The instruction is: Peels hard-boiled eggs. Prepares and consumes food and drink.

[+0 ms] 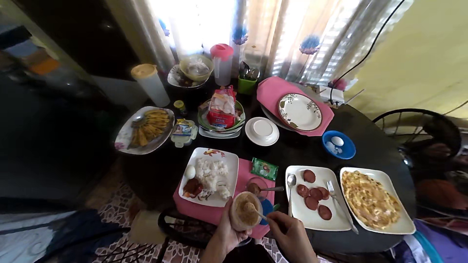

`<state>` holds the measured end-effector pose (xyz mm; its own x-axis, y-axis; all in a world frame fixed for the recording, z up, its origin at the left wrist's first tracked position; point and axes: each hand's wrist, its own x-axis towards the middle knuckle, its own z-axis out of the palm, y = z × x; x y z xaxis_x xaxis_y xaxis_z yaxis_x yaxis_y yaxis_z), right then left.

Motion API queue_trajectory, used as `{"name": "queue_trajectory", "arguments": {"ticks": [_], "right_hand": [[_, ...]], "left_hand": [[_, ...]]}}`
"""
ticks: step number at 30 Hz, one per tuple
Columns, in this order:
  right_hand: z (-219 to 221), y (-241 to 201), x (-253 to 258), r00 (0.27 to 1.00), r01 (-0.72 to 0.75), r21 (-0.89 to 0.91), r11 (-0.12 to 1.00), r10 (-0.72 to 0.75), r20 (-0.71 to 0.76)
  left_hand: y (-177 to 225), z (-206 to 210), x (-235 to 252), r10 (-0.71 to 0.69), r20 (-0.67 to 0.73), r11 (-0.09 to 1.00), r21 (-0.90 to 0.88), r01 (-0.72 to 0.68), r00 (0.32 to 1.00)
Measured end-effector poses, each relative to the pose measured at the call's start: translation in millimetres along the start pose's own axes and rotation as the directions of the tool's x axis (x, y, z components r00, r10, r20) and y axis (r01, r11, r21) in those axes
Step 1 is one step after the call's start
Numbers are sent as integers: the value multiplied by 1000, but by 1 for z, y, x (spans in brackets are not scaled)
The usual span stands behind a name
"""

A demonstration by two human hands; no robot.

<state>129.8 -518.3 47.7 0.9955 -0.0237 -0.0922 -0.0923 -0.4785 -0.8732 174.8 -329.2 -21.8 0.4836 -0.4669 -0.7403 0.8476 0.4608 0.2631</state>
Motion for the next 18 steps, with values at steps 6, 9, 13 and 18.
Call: {"name": "queue_trajectory", "arguments": {"ticks": [6, 9, 13, 18], "right_hand": [[-3, -7, -1, 1000, -12, 16, 1000, 13, -9], [-2, -8, -2, 1000, 19, -22, 1000, -19, -22], [-3, -8, -1, 1000, -3, -16, 1000, 2, -9], [-4, -9, 0, 998, -55, 80, 995, 53, 16]], "left_hand": [[2, 0, -6, 9, 18, 1000, 4, -9, 1000], [1, -2, -6, 21, 54, 1000, -7, -21, 998], [2, -1, -7, 25, 73, 1000, -9, -24, 997], [2, 0, -7, 18, 81, 1000, -9, -17, 997]]}}
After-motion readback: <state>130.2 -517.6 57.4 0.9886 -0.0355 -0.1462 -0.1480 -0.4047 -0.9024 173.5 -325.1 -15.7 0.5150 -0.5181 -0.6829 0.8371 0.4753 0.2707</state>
